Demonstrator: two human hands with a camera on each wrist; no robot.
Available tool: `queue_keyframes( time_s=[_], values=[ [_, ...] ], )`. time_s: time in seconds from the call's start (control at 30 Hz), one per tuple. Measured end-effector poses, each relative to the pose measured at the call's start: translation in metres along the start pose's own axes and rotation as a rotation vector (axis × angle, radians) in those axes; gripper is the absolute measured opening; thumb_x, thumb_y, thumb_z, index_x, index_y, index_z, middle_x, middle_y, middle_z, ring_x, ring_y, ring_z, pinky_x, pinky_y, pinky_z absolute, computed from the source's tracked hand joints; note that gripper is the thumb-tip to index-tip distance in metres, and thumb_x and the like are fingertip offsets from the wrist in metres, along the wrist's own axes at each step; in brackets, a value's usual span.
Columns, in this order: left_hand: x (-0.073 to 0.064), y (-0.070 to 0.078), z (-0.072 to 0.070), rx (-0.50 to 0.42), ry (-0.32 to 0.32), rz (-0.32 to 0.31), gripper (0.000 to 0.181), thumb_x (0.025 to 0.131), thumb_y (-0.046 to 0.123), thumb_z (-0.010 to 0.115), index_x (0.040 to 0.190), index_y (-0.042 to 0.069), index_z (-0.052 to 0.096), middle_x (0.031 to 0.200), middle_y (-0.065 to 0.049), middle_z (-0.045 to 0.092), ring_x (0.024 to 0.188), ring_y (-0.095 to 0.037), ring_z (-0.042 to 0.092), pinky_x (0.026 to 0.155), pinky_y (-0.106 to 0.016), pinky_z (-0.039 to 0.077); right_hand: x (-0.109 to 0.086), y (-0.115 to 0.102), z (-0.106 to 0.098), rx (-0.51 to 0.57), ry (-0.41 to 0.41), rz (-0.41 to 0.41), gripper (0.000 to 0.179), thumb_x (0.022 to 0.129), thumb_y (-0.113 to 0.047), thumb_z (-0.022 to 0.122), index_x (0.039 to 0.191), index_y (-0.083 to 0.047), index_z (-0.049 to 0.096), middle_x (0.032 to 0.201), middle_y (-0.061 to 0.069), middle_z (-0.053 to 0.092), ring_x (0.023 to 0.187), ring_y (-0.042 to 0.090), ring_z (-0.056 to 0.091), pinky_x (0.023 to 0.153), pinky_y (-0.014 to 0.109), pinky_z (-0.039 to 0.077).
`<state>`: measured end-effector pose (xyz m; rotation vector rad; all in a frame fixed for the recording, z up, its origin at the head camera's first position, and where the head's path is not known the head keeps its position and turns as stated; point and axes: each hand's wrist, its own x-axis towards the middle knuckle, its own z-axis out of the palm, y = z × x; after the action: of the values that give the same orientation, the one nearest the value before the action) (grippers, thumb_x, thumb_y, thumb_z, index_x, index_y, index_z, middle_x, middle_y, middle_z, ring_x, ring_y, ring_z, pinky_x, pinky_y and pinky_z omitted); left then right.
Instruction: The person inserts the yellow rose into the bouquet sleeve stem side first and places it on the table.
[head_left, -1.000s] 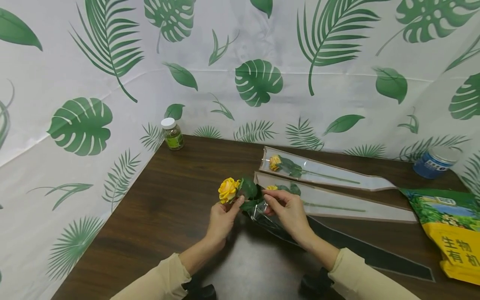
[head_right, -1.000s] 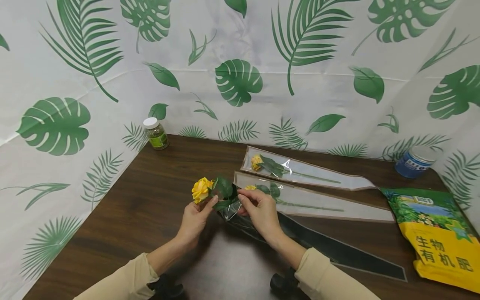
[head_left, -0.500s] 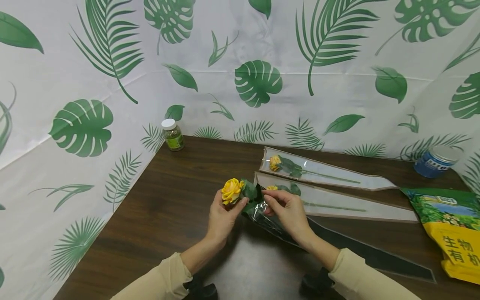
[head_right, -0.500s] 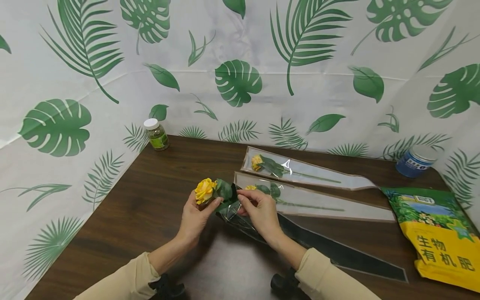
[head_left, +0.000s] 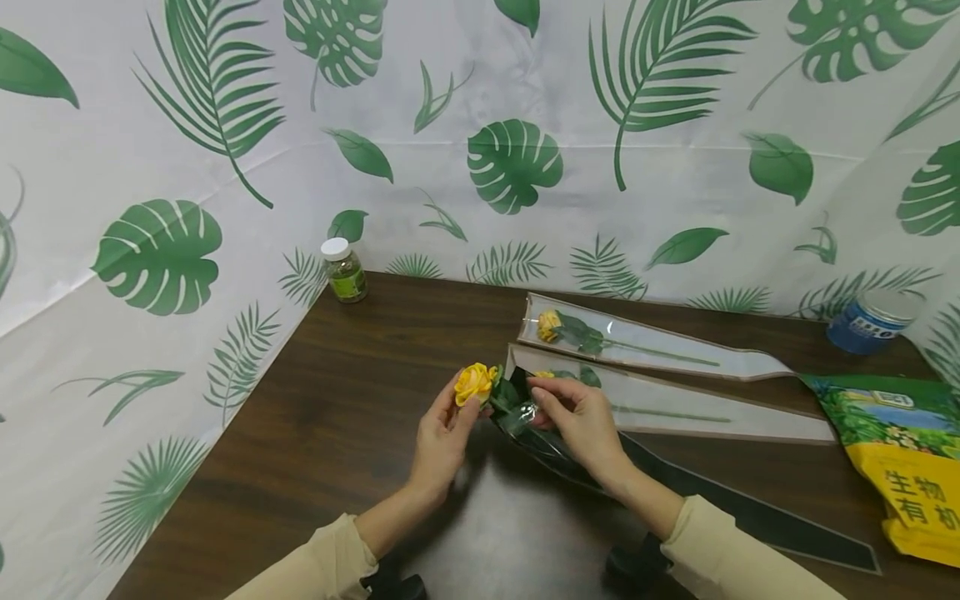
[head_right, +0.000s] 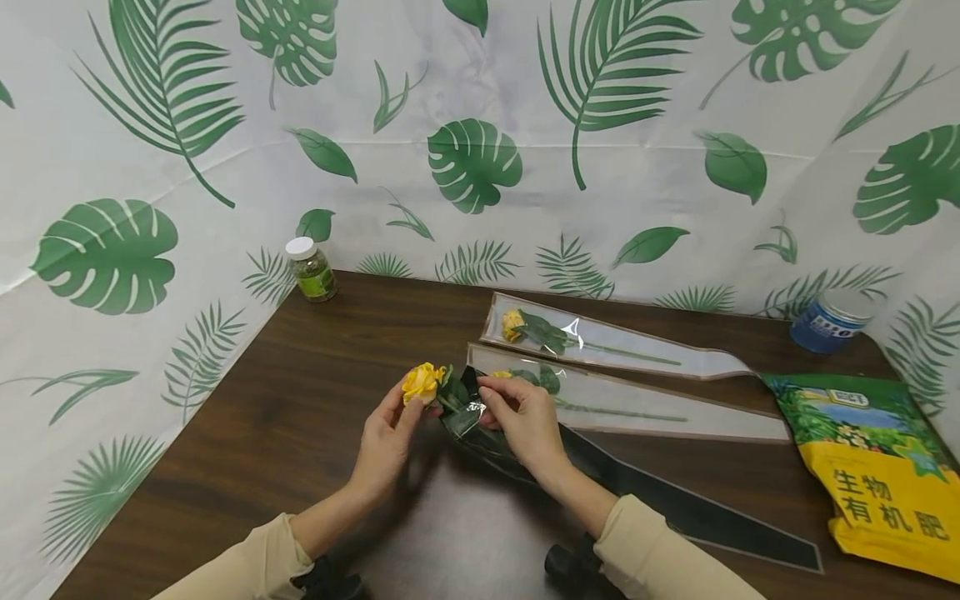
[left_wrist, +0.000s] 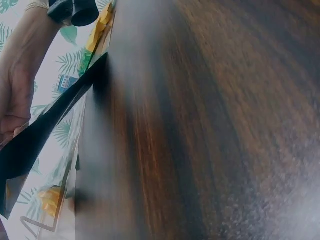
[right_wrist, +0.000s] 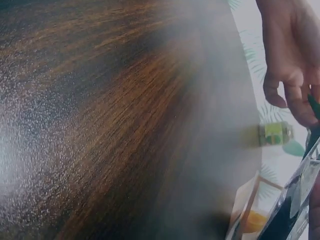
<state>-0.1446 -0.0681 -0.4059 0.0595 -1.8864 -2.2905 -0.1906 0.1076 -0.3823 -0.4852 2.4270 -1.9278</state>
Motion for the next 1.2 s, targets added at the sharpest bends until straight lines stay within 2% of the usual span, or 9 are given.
queue_keyframes(
  time_s=[0.1,0.17,0.37,0.53,0.67,0.77,0.9,1.07,1.2],
  values=[
    [0.0004,0.0022,-0.0008,-0.033,0.007,0.026,0.048,0.098,0.013,0.050,0.140,-0.005,0.036,0.133,-0.026,0.049,0.093,-0.008,0.064,0.089,-0.019,0.048,-0.0003,-0.0018,-0.0001,0.000,-0.003,-0.007,0.020,0.089,0.000,0.060,0.107,0.008,0.066,0.085,0.023,0.066,0.057,0.005,0.062,0.058,0.023,0.055],
    [0.0015,0.0030,-0.0005,-0.047,0.020,0.030,0.046,0.097,0.012,0.052,0.138,-0.006,0.039,0.128,-0.026,0.052,0.091,-0.007,0.064,0.086,-0.021,0.050,-0.0007,-0.0027,0.0001,-0.007,-0.002,-0.003,0.020,0.089,0.000,0.060,0.107,0.007,0.066,0.084,0.022,0.066,0.057,0.005,0.062,0.058,0.023,0.055],
    [0.0042,0.0025,0.0000,-0.060,0.045,-0.007,0.035,0.092,0.007,0.059,0.121,-0.005,0.044,0.109,-0.022,0.062,0.083,-0.011,0.065,0.080,-0.027,0.054,-0.0018,-0.0041,0.0003,-0.022,-0.001,0.008,0.020,0.089,0.000,0.060,0.107,0.007,0.067,0.084,0.020,0.066,0.058,0.004,0.061,0.059,0.022,0.055],
    [0.0045,0.0008,-0.0001,0.032,0.037,-0.020,0.032,0.090,0.007,0.062,0.116,-0.008,0.051,0.108,-0.023,0.063,0.083,-0.008,0.065,0.079,-0.023,0.053,-0.0014,-0.0052,0.0012,-0.033,0.005,0.006,0.019,0.089,0.000,0.061,0.106,0.006,0.067,0.086,0.020,0.067,0.057,0.004,0.061,0.058,0.022,0.055],
    [0.0042,0.0005,0.0001,0.133,0.009,-0.010,0.031,0.088,0.012,0.066,0.113,-0.005,0.059,0.108,-0.020,0.064,0.080,-0.008,0.065,0.074,-0.021,0.053,-0.0003,-0.0055,0.0013,-0.043,0.011,-0.016,0.019,0.089,0.000,0.061,0.105,0.005,0.068,0.087,0.020,0.067,0.058,0.004,0.061,0.058,0.022,0.055],
    [0.0027,0.0015,-0.0001,0.235,-0.017,0.028,0.029,0.088,0.016,0.067,0.112,0.000,0.064,0.108,-0.016,0.066,0.078,-0.009,0.066,0.068,-0.018,0.051,0.0003,-0.0047,0.0010,-0.043,0.014,-0.038,0.019,0.089,0.000,0.061,0.105,0.005,0.068,0.085,0.020,0.067,0.057,0.004,0.060,0.058,0.022,0.055],
    [0.0009,0.0011,-0.0014,0.325,-0.038,0.102,0.027,0.089,0.017,0.066,0.112,0.002,0.066,0.110,-0.013,0.065,0.081,-0.014,0.068,0.069,-0.017,0.052,0.0004,-0.0045,0.0010,-0.043,0.013,-0.050,0.019,0.089,0.000,0.061,0.106,0.006,0.068,0.083,0.020,0.066,0.057,0.004,0.061,0.057,0.023,0.055],
    [-0.0008,0.0002,-0.0013,0.334,-0.049,0.181,0.026,0.089,0.016,0.065,0.111,0.003,0.067,0.111,-0.011,0.064,0.086,-0.019,0.068,0.075,-0.019,0.053,-0.0010,-0.0062,0.0014,-0.038,0.012,-0.045,0.019,0.089,0.000,0.061,0.105,0.006,0.068,0.083,0.019,0.066,0.057,0.004,0.060,0.057,0.022,0.055],
    [-0.0013,0.0017,-0.0001,0.322,-0.051,0.196,0.023,0.090,0.016,0.065,0.110,0.004,0.068,0.110,-0.010,0.064,0.085,-0.019,0.068,0.073,-0.019,0.053,-0.0024,-0.0083,0.0024,-0.032,0.012,-0.045,0.019,0.089,0.001,0.061,0.105,0.007,0.067,0.083,0.019,0.066,0.057,0.004,0.059,0.057,0.021,0.054]
  ],
)
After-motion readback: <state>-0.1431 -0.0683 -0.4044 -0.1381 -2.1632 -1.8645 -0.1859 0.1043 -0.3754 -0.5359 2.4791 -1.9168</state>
